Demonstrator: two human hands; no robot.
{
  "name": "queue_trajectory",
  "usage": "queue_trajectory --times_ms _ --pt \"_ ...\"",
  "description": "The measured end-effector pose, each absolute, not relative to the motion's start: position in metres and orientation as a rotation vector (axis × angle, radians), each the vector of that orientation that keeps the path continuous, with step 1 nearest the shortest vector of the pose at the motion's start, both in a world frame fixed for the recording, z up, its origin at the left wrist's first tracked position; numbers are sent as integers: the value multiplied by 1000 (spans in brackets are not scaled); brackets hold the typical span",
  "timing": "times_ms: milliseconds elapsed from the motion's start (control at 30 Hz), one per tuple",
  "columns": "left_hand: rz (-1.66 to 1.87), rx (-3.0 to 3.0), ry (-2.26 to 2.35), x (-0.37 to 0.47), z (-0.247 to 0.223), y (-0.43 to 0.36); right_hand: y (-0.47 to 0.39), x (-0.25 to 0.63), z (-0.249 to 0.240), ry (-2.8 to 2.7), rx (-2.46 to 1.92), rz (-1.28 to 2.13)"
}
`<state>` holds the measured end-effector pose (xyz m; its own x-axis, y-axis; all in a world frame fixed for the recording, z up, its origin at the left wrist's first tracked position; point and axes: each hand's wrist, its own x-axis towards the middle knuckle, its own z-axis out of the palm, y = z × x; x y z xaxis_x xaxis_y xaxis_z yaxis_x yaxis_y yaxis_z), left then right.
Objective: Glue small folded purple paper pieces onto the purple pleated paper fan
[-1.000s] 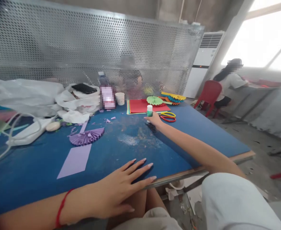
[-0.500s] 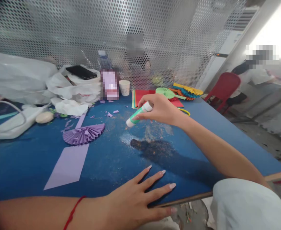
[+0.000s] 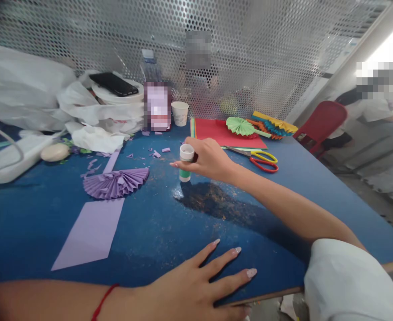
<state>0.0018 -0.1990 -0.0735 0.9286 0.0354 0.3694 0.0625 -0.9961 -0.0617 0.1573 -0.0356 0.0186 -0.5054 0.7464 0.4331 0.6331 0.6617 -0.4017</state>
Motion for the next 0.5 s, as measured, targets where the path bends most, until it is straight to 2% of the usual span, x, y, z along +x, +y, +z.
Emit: queue_trajectory --times_ms 167,500 --pt "-582 -2962 -91 2 -79 -200 -34 148 4 -2332 -1006 365" --pt "-567 -2849 -91 3 -81 -199 -2 148 -9 -2174 -1121 144"
